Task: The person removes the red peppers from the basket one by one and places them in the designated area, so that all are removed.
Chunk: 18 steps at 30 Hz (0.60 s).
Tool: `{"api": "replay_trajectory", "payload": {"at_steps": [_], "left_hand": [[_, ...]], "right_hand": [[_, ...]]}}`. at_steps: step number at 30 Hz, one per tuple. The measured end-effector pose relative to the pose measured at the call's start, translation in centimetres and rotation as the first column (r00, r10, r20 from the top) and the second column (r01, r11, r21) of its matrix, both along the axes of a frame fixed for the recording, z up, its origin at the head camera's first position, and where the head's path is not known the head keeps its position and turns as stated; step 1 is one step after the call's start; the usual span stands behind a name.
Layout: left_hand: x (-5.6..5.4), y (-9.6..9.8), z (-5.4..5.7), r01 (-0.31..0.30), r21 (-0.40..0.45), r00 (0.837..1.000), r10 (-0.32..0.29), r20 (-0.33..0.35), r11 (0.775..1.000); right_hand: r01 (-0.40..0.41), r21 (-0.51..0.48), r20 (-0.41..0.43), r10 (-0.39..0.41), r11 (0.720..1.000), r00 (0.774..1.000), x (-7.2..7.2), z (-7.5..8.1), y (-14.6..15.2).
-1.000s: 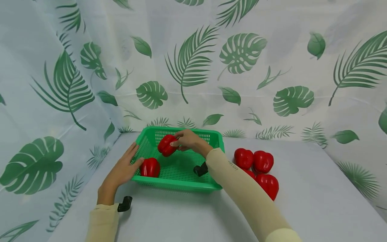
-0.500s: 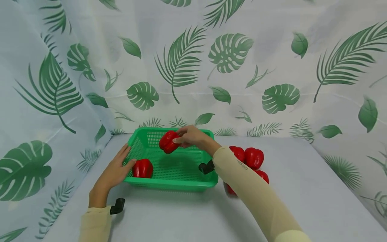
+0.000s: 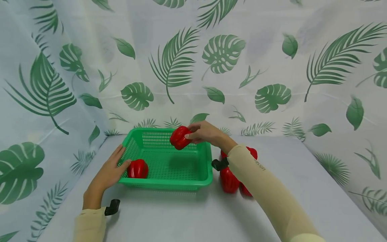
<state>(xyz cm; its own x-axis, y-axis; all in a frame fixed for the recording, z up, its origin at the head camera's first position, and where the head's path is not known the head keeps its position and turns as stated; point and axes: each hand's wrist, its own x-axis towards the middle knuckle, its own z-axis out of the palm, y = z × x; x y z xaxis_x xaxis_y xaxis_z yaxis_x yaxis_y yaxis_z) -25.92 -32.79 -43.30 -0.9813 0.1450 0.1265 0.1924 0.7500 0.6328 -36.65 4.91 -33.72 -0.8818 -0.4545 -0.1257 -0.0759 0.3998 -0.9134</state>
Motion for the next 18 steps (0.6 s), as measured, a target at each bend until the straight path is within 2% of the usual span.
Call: {"api": "replay_trajectory", "payload": {"at_steps": [7, 13, 18], "left_hand": [[-0.1, -0.2, 0.1, 0.009, 0.000, 1.000, -0.009, 0.007, 1.000], [-0.3, -0.2, -0.1, 0.002, 0.013, 1.000, -0.002, 0.011, 1.000], [-0.3, -0.2, -0.1, 0.004, 0.005, 1.000, -0.004, 0.010, 1.000]], "right_hand": [[0.022, 0.010, 0.018, -0.022, 1.000, 1.000, 0.1, 0.6, 3.4], [0.036, 0.023, -0.002, -0.036, 0.999, 0.999, 0.1, 0.2, 7.0], [0.072, 0.019, 0.017, -0.072, 0.997, 0.997, 0.3, 0.1, 10.3]]}}
